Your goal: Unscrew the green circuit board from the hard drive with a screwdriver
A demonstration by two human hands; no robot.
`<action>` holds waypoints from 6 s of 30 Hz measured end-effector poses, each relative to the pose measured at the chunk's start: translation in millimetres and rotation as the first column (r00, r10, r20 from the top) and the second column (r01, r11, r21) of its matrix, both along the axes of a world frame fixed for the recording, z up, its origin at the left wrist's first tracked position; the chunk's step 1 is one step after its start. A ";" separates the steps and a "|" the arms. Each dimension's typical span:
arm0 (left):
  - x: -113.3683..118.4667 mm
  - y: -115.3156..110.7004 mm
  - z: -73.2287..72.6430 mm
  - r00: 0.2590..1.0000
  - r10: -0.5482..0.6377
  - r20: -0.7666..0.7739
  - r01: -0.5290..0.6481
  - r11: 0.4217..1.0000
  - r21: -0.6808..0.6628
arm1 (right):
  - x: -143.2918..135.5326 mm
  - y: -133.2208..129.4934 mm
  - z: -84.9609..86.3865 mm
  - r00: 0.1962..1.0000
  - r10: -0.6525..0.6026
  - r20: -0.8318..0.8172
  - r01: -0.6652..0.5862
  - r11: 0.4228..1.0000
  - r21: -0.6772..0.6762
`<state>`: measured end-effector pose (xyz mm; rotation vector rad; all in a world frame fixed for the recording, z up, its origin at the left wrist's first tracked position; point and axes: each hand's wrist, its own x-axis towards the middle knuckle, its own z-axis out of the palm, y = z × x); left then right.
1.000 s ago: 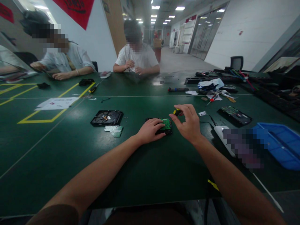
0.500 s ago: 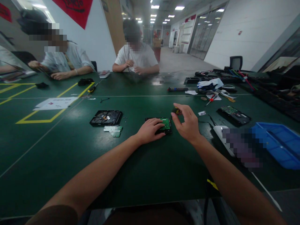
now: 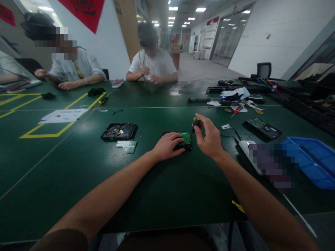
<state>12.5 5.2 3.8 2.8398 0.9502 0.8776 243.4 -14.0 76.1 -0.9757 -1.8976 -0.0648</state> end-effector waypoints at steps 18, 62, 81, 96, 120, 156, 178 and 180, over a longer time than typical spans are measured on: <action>-0.4 -1.2 1.6 1.000 -0.002 -0.009 0.002 1.000 -0.006 | 0.4 -1.9 5.8 1.000 0.004 0.000 -0.004 1.000 0.022; 0.0 -1.4 3.2 1.000 -0.004 -0.015 0.004 1.000 -0.020 | -1.7 -2.8 5.3 0.999 -0.032 -0.024 0.033 0.999 0.039; 0.0 0.2 -0.2 1.000 0.002 -0.011 -0.002 1.000 0.000 | -1.5 -2.5 4.9 1.000 0.013 -0.008 -0.012 1.000 0.024; -0.3 -0.9 1.3 1.000 -0.005 -0.007 0.005 1.000 -0.005 | -0.4 -2.2 4.0 0.998 -0.056 -0.027 0.057 0.998 0.038; -0.6 -1.3 2.2 1.000 0.003 -0.015 -0.003 1.000 0.008 | -2.0 -2.6 5.5 1.000 -0.005 0.007 0.005 0.999 0.034; 0.3 -1.6 2.5 1.000 0.002 -0.007 -0.002 1.000 -0.020 | -1.6 -1.2 1.8 0.998 -0.055 -0.023 0.056 0.998 0.034; -0.3 -0.2 0.1 1.000 0.000 -0.003 0.000 1.000 -0.008 | -1.6 -1.9 2.4 1.000 0.010 0.001 -0.010 1.000 -0.017; -0.1 -0.4 0.2 1.000 0.001 -0.007 -0.001 1.000 -0.008 | -1.9 -2.3 2.5 1.000 0.022 0.007 -0.021 1.000 -0.022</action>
